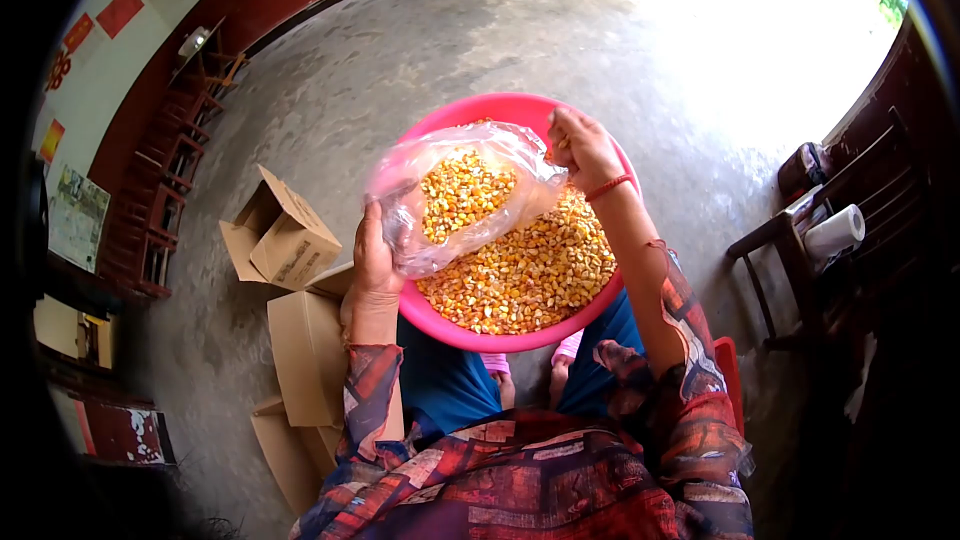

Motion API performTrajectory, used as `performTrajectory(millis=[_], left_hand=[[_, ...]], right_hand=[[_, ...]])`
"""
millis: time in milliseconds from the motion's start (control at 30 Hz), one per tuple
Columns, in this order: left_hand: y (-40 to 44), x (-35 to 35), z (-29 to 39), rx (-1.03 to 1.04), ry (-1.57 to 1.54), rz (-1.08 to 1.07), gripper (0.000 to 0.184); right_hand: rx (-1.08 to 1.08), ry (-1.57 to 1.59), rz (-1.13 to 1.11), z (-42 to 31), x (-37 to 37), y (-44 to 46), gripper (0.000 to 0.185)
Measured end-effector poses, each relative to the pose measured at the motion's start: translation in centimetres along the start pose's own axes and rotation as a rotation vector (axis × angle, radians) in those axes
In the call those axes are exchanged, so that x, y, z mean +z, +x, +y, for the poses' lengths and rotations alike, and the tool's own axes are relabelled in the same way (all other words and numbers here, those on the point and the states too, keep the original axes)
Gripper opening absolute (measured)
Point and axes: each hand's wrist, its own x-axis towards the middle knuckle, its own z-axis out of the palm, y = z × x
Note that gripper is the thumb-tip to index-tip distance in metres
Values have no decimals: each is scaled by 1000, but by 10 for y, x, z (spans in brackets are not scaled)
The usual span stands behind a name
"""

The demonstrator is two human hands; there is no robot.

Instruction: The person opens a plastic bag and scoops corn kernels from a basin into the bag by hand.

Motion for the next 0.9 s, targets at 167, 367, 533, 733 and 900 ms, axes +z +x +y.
performTrajectory(millis=[167, 367, 533, 733, 900], left_hand=[[0, 1, 3, 13, -78, -35, 38], [2, -2, -2, 26, -80, 22, 38], [2, -4, -2, 29, -17, 2, 37], [3, -2, -1, 12, -30, 55, 38], [4, -3, -3, 13, -64, 54, 33]], right_hand=[[-114, 251, -190, -45, 50, -28, 19], [-8, 103, -372, -4, 122, -55, 20], [78, 83, -342, 44, 123, -29, 19], [-67, -561, -276, 33, 113, -15, 22], [-70, -441, -674, 22, 87, 3, 17]])
